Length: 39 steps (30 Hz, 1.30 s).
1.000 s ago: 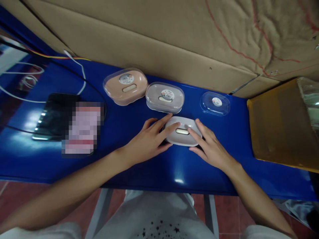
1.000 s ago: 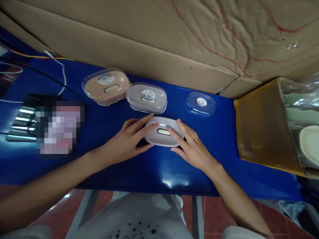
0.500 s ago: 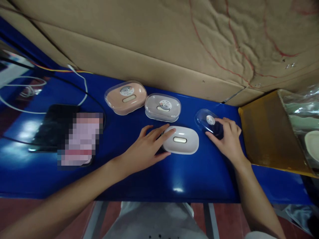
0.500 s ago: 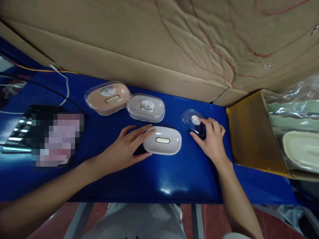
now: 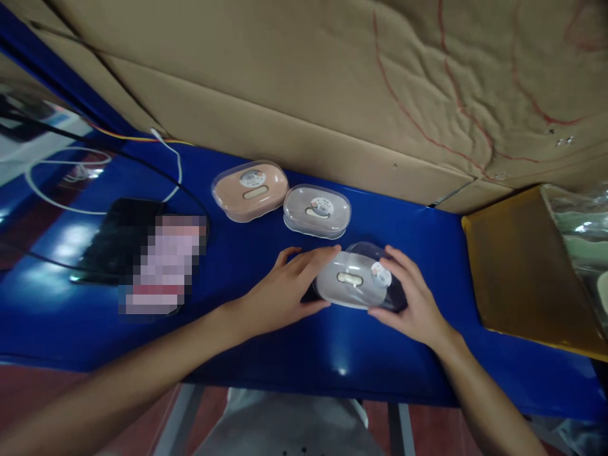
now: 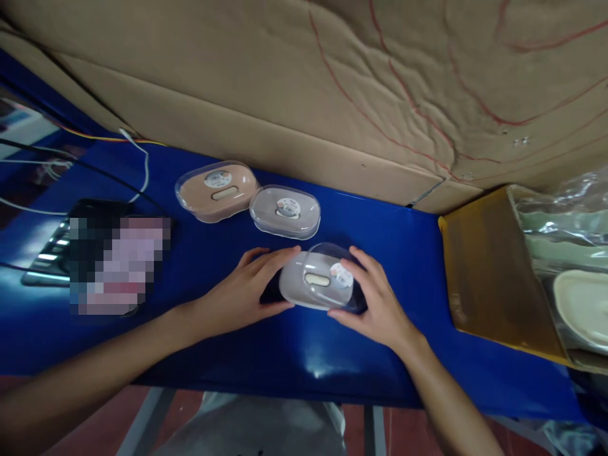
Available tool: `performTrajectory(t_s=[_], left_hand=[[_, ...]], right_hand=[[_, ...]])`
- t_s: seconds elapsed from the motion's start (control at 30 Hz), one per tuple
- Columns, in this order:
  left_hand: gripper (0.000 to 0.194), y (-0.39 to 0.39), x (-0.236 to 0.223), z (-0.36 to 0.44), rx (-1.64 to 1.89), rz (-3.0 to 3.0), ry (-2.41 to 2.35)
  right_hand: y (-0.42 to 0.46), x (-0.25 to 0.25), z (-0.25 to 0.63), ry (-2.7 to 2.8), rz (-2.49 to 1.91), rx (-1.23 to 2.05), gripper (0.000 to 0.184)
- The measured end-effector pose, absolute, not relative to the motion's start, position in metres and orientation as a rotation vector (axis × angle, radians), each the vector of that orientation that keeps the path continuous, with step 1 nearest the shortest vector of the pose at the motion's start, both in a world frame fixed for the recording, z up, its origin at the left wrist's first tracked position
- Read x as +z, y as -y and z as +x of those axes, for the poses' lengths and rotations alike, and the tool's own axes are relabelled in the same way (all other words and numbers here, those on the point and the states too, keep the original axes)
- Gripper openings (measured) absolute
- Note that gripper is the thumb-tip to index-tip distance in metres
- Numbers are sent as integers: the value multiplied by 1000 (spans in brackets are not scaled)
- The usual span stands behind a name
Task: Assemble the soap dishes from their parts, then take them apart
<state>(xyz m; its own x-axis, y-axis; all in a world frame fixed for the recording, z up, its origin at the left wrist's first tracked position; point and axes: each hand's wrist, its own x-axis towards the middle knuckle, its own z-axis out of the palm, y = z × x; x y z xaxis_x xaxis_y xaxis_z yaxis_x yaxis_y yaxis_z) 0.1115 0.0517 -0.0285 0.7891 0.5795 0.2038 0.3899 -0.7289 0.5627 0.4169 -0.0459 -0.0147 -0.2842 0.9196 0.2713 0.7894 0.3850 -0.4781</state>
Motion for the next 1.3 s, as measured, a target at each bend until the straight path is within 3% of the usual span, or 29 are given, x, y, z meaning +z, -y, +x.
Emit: performTrajectory(t_s=[0.2,0.53,1.0,1.3], left_hand=[[106,-46,-33,114,518,2462,-635],[90,-48,-27,112,490,2456,-596],[89,-53,-24,107,473,2300,-515],[93,-52,-23,107,457,2268,-547]], right_hand=[[52,-16,403,2301,-1378,370,91],[53,-13,396,2361,-1375,322,92],[61,-6,382,2399,-1436,118,95],[61,-10,385,2379,-1461,308,97]])
